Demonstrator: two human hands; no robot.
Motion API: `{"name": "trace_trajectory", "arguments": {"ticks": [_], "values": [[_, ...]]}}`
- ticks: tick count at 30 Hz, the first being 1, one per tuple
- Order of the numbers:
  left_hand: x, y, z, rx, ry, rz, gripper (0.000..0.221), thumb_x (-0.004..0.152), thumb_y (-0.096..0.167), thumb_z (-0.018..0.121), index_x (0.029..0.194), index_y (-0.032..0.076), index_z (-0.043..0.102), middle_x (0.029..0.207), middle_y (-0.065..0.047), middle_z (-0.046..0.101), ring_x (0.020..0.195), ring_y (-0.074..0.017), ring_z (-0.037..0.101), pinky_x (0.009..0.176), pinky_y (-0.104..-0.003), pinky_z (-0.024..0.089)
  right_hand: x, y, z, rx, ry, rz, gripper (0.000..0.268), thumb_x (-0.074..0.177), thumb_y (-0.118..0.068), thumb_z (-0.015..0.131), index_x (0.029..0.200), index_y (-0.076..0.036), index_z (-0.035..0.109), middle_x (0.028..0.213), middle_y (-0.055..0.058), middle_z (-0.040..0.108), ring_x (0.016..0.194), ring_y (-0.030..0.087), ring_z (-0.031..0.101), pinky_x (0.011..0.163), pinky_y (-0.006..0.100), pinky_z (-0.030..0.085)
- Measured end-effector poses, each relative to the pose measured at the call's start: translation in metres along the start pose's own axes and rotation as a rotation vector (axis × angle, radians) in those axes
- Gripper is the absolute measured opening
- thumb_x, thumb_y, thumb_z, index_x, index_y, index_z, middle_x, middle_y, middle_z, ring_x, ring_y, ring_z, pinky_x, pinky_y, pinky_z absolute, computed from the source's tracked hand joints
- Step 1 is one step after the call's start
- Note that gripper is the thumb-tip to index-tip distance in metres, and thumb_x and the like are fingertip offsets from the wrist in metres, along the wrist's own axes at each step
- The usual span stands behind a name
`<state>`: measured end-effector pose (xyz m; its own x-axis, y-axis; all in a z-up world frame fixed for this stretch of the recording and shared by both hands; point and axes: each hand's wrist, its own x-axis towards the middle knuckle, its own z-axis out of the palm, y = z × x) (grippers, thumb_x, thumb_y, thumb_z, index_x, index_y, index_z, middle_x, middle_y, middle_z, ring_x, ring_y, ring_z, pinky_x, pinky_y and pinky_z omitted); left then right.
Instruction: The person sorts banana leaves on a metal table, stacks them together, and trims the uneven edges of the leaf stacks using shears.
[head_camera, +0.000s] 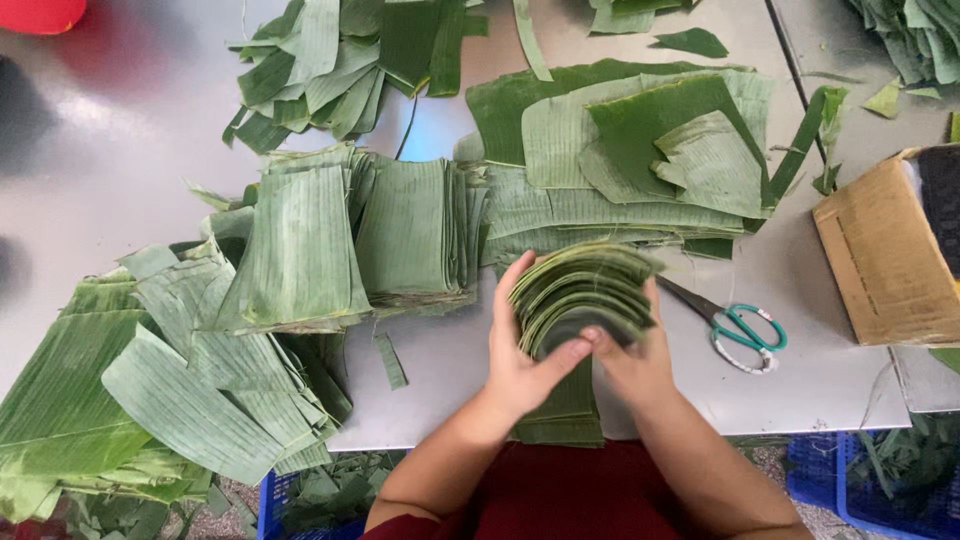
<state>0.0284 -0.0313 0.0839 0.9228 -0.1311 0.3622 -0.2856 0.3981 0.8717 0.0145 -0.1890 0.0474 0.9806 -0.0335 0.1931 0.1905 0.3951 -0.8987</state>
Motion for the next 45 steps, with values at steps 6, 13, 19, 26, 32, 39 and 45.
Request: {"name": "trace_trajectory", "arguments": {"ticks": [6,13,19,26,32,39,45], "values": [[-0.008,-0.067,-0.060,-0.125,-0.063,-0.500,0.063,0.089,0.006,0.079,0.144,0.000,0.051,0.133,-0.015,0.064,0.126,-0.0255,0.060,0.110,-0.041,0.050,-0.001,0.086,-0.079,-0.553,-0.084,0.156,0.063,0.082,-0.020,0.085,0.137,-0.002,0.060,0.128,0.016,0.070,0.115,0.023,0.065,0.098,0.041,0.053],[-0.023,-0.073,-0.061,0.525,-0.124,-0.086,0.046,0.086,0.006,0.077,0.130,0.006,0.063,0.131,-0.014,0.066,0.123,-0.0277,0.067,0.104,-0.037,0.054,0.009,0.091,-0.073,-0.695,-0.154,-0.162,0.047,0.090,-0.016,0.076,0.132,-0.001,0.061,0.125,0.015,0.068,0.112,0.023,0.066,0.096,0.039,0.055],[-0.011,-0.026,-0.060,0.080,-0.325,-0.293,0.065,0.082,0.008,0.084,0.140,0.001,0.056,0.133,-0.011,0.066,0.122,-0.0181,0.063,0.108,-0.035,0.051,-0.006,0.067,-0.053,-0.063,-0.086,0.219,0.034,0.096,-0.012,0.068,0.128,0.001,0.063,0.122,0.014,0.067,0.109,0.022,0.066,0.094,0.037,0.056],[0.001,-0.036,-0.064,0.187,-0.398,-0.312,0.060,0.087,0.009,0.081,0.142,0.000,0.060,0.135,-0.009,0.070,0.121,-0.0164,0.067,0.108,-0.032,0.053,-0.005,0.055,-0.056,-0.091,-0.015,0.527,0.036,0.095,-0.009,0.065,0.129,0.002,0.063,0.122,0.015,0.071,0.107,0.025,0.070,0.093,0.036,0.057],[-0.034,-0.082,-0.086,0.238,-0.226,-0.115,0.034,0.091,0.004,0.071,0.124,0.001,0.067,0.120,-0.007,0.072,0.110,-0.0192,0.070,0.097,-0.033,0.058,-0.002,-0.020,-0.063,-1.245,-0.352,0.389,0.046,0.074,-0.019,0.071,0.119,-0.010,0.072,0.103,0.017,0.075,0.091,0.033,0.072,0.082,0.039,0.058],[-0.022,-0.064,-0.134,0.468,0.207,-0.154,0.040,0.107,0.017,0.055,0.145,0.006,0.050,0.133,-0.007,0.060,0.118,-0.0185,0.058,0.102,-0.035,0.051,-0.074,-0.049,-0.166,-1.401,-0.813,1.002,0.027,0.084,-0.040,0.074,0.094,-0.016,0.081,0.082,0.013,0.076,0.073,0.029,0.074,0.074,0.040,0.059],[0.018,-0.022,-0.131,-0.102,0.203,-0.421,0.041,0.097,0.023,0.069,0.133,0.008,0.059,0.125,-0.003,0.065,0.112,-0.0167,0.062,0.097,-0.035,0.053,-0.136,-0.063,-0.232,-1.960,-0.746,1.501,0.032,0.085,-0.044,0.080,0.109,-0.023,0.079,0.114,0.002,0.077,0.105,0.021,0.074,0.090,0.038,0.061]]}}
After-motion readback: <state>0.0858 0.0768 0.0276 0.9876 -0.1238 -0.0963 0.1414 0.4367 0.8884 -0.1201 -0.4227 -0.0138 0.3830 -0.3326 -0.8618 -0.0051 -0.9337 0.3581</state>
